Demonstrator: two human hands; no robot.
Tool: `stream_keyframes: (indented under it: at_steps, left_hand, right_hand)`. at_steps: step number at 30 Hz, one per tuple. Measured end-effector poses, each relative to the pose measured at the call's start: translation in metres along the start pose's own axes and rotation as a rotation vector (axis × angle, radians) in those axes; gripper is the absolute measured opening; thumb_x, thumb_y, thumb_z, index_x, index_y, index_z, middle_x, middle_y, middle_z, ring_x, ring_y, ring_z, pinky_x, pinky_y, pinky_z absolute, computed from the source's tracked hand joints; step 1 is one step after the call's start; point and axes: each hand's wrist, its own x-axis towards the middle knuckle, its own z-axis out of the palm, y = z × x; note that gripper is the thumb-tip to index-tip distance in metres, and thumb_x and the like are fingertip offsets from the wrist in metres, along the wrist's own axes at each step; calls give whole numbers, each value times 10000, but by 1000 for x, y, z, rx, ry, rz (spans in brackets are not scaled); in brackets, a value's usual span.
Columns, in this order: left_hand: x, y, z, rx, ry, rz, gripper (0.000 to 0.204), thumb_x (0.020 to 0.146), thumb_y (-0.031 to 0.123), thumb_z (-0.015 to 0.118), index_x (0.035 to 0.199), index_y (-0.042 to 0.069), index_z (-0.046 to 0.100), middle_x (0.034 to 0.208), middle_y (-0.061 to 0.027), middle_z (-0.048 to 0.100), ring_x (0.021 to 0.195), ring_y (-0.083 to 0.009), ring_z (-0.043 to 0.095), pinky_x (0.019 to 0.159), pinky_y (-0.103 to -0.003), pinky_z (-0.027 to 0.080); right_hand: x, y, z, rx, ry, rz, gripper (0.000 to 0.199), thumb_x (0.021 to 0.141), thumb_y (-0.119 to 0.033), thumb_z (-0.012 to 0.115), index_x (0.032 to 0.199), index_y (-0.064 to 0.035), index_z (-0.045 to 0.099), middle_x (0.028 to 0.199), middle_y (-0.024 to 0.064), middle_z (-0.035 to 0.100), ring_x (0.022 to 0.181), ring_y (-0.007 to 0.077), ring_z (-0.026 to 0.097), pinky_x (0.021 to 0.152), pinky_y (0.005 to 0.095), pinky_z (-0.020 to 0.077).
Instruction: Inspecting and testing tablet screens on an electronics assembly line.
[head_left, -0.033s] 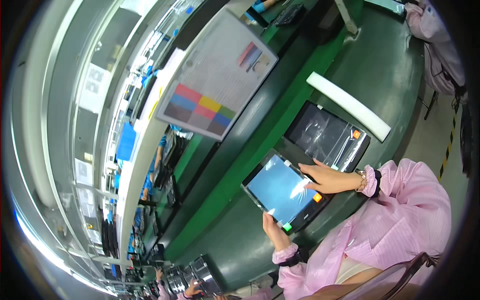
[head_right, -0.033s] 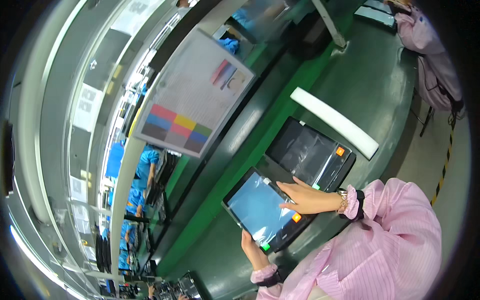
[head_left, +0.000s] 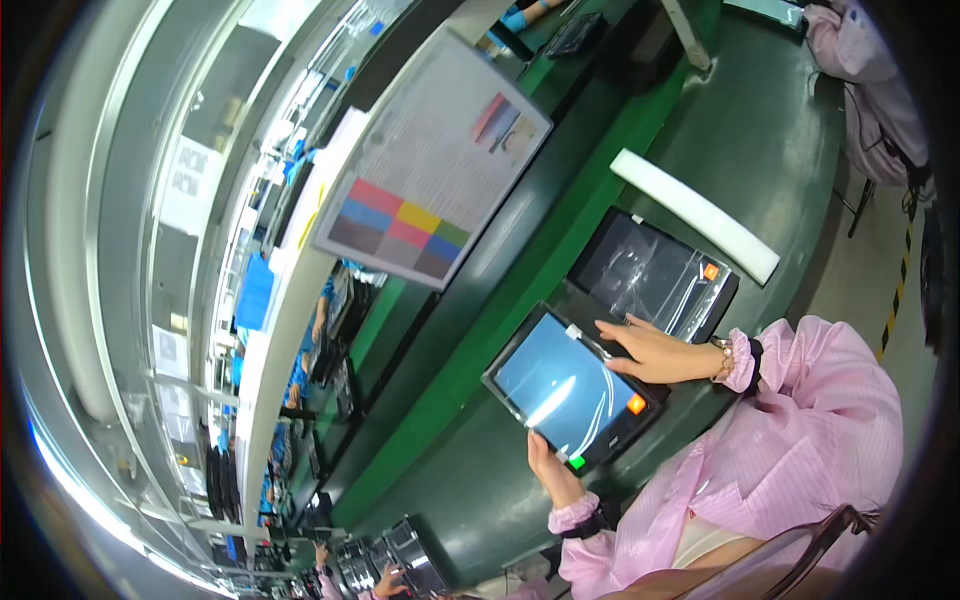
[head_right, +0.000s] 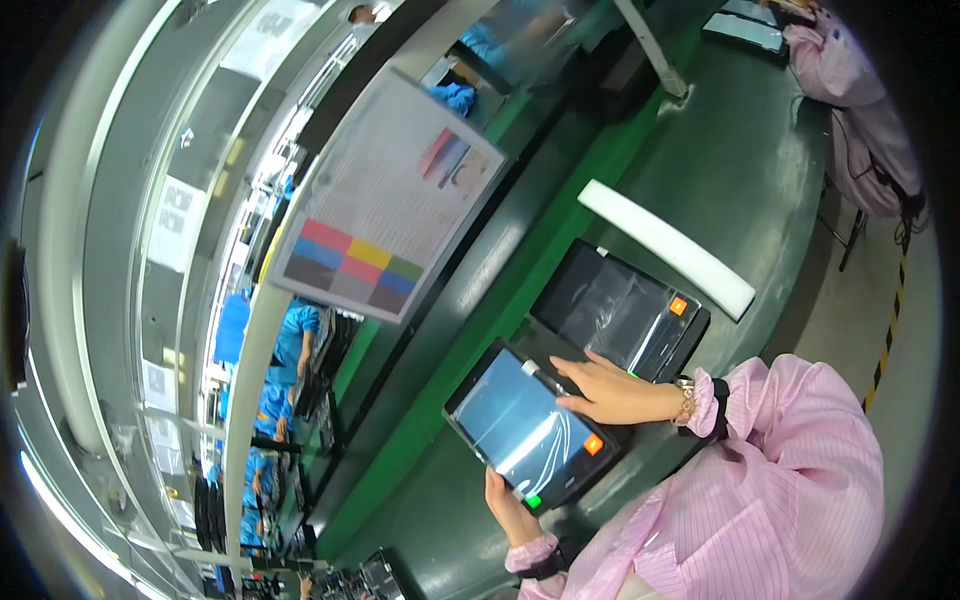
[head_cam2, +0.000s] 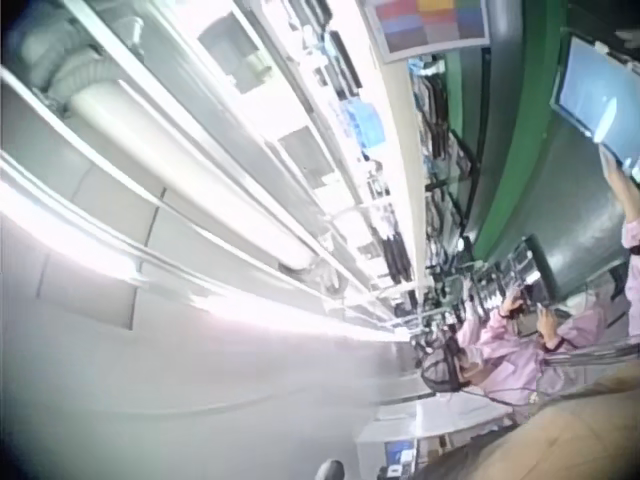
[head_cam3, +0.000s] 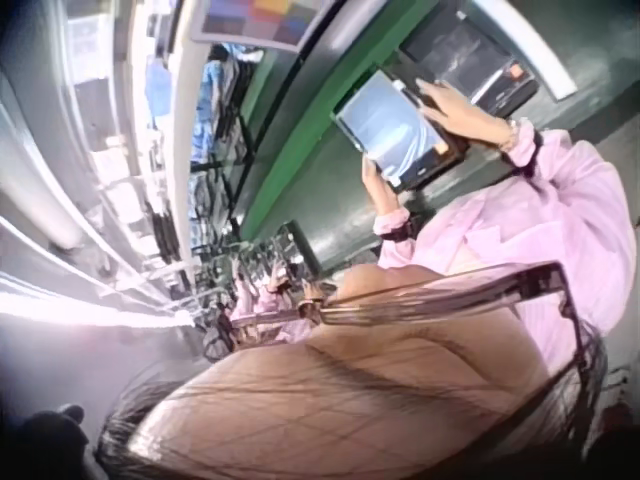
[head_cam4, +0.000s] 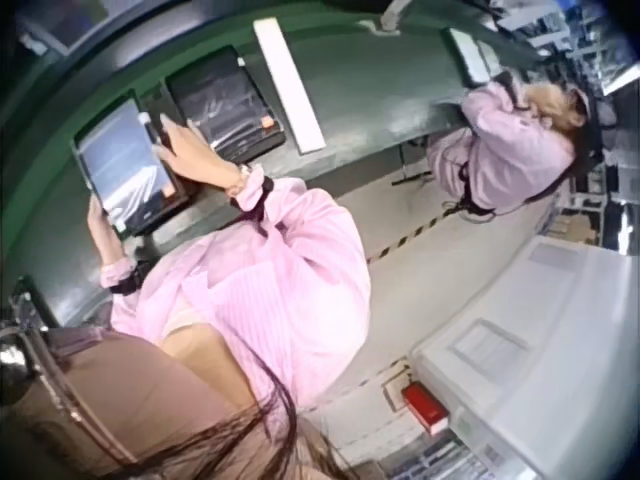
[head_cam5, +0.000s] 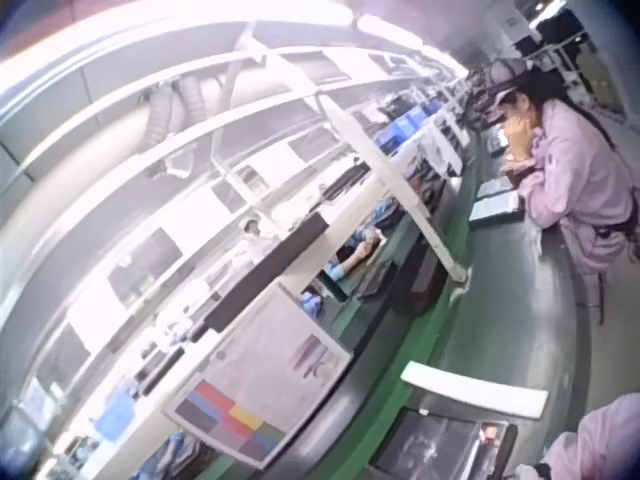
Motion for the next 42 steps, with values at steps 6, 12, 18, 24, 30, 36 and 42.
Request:
stream_keyframes:
  at_steps: [6,12,18,24,30,36,42]
  left_hand:
    - [-32,29,26,-63,-15,125,395,942,271,485,1202,-26,499,1139,-76,572,1041,-176,542,909,-309,411]
    - [-46,33,43,-155,-81,128,359,947,216,484,1198,-41,483,1105,-101,593,981,-177,581,858,-300,443]
    - [-56,28,51,-262,-163,131,409,947,245,480,1233,-45,452,1142,-118,573,1026,-210,568,894,-324,448]
    - [-44,35,46,-97,-40,273,381,963,230,459,1223,-47,481,1128,-114,582,1015,-194,565,880,-319,448]
    - [-12,48,76,-202,-2,366,347,975,176,429,1244,-41,460,1139,-108,571,1007,-189,560,877,-304,436]
    - [38,60,90,-268,-121,458,462,971,201,428,1335,-59,315,1259,-115,448,1077,-215,512,906,-324,414]
    - [75,73,100,-92,-571,240,468,925,56,479,1340,-33,281,1279,-109,405,1085,-193,479,896,-451,504]
  right_hand:
    - [24,-50,-50,690,159,-84,522,958,-188,470,1408,-46,248,949,97,550,777,155,573,748,292,452]
    - [16,-82,-62,610,312,-195,409,966,-120,405,1360,-59,314,791,30,505,635,80,444,646,249,405]
    - [5,-91,-57,1035,465,-181,274,947,-80,429,1215,-25,456,826,15,603,728,18,515,636,183,406]
    - [4,-59,-54,1274,3,245,254,960,-158,461,1100,14,584,1024,22,633,894,82,591,791,225,475]
    - [28,-63,-67,1319,111,130,353,979,-295,448,1148,-4,555,1111,20,600,981,91,564,874,256,457]
    - [86,-61,-103,1145,199,-119,284,971,-297,472,960,-39,589,871,-47,585,798,13,512,732,198,433]
    - [152,-50,-122,1091,228,-210,301,974,-298,463,998,-27,593,886,-17,615,802,34,544,726,209,452]
